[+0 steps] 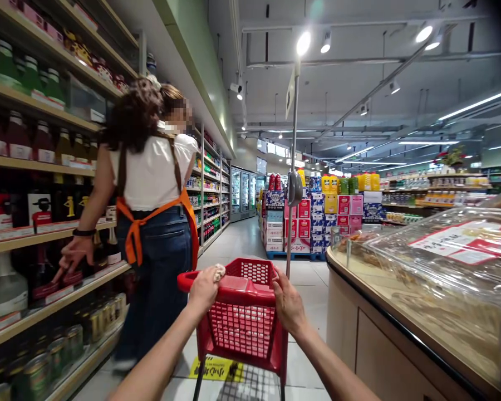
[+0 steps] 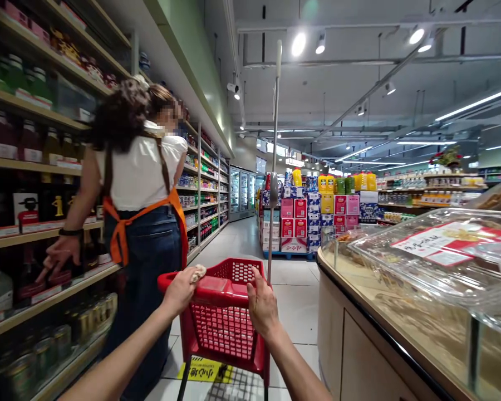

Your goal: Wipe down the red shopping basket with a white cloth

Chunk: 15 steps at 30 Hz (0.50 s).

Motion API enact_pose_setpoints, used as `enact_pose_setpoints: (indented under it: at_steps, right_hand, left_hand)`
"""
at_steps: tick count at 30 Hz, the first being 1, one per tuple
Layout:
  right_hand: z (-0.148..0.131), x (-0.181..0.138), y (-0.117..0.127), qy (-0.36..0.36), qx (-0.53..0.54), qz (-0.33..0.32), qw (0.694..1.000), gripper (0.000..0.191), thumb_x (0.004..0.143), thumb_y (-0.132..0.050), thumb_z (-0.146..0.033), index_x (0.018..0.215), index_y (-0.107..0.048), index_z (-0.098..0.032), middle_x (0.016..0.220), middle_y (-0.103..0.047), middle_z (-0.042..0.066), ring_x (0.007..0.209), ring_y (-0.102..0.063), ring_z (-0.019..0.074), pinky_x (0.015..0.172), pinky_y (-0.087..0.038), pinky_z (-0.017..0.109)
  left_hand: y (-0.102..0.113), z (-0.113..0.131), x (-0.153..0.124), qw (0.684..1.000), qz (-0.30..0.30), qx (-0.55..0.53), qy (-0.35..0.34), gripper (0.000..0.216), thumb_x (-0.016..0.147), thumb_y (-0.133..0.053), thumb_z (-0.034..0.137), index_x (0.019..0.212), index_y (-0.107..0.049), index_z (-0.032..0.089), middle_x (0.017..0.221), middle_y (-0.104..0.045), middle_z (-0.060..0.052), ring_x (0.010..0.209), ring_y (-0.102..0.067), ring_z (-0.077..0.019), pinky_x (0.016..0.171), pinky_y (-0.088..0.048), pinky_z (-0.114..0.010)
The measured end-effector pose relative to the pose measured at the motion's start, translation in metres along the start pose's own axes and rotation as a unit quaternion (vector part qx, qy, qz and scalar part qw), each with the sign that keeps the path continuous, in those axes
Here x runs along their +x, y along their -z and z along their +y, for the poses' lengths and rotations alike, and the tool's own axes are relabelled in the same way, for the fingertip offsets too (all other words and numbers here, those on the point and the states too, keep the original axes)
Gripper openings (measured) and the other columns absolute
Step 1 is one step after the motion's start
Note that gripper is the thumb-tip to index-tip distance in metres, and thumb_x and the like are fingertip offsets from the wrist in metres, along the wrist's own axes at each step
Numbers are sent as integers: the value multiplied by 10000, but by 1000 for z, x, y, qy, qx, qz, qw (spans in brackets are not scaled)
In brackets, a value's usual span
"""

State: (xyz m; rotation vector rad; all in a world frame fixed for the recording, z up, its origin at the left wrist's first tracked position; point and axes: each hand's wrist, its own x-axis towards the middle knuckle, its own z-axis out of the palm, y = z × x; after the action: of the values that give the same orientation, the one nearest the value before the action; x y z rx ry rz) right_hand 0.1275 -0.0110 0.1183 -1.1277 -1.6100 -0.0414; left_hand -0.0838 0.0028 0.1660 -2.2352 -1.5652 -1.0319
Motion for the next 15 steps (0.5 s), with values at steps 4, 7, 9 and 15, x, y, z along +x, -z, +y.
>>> enact_pose_setpoints:
  at_steps: [4, 7, 9, 15]
  right_hand:
    - [-1, -3, -1, -7, -33, 20, 999, 445, 870, -275, -388, 1269, -393, -228, 1008, -629, 55, 810, -600, 189, 726, -457, 335]
    - [3, -2, 6, -18, 5, 14, 1000, 455, 879, -256, -391, 1283, -366, -213, 958, -636, 48, 816, -603, 170, 735, -459, 305]
    - [4, -1, 13, -16, 27, 19, 999, 460, 882, -246, -396, 1282, -366, -204, 916, -637, 41, 800, -605, 157, 729, -461, 283]
    - [-4, 9, 13, -43, -15, 22, 999, 458, 882, -238, -420, 1283, -372, -242, 873, -640, 25, 738, -594, 169, 681, -452, 304]
  left_hand:
    - [-26, 42, -8, 993, -12, -35, -112, 281, 798, -414, 131, 1020, -580, 179, 1117, -592, -58, 1047, -504, -192, 924, -406, -356]
    - [-33, 49, -11, 973, -15, -73, -219, 309, 806, -398, 149, 1062, -562, 200, 1173, -564, -49, 1099, -475, -177, 961, -380, -365]
    - [-25, 20, -8, 978, -11, -90, -187, 315, 816, -359, 168, 1044, -572, 212, 1140, -585, -35, 1061, -507, -164, 939, -405, -341]
    - [-28, -9, 6, 997, 55, -31, -55, 310, 794, -351, 203, 960, -607, 149, 1038, -627, -89, 980, -554, -227, 881, -443, -411]
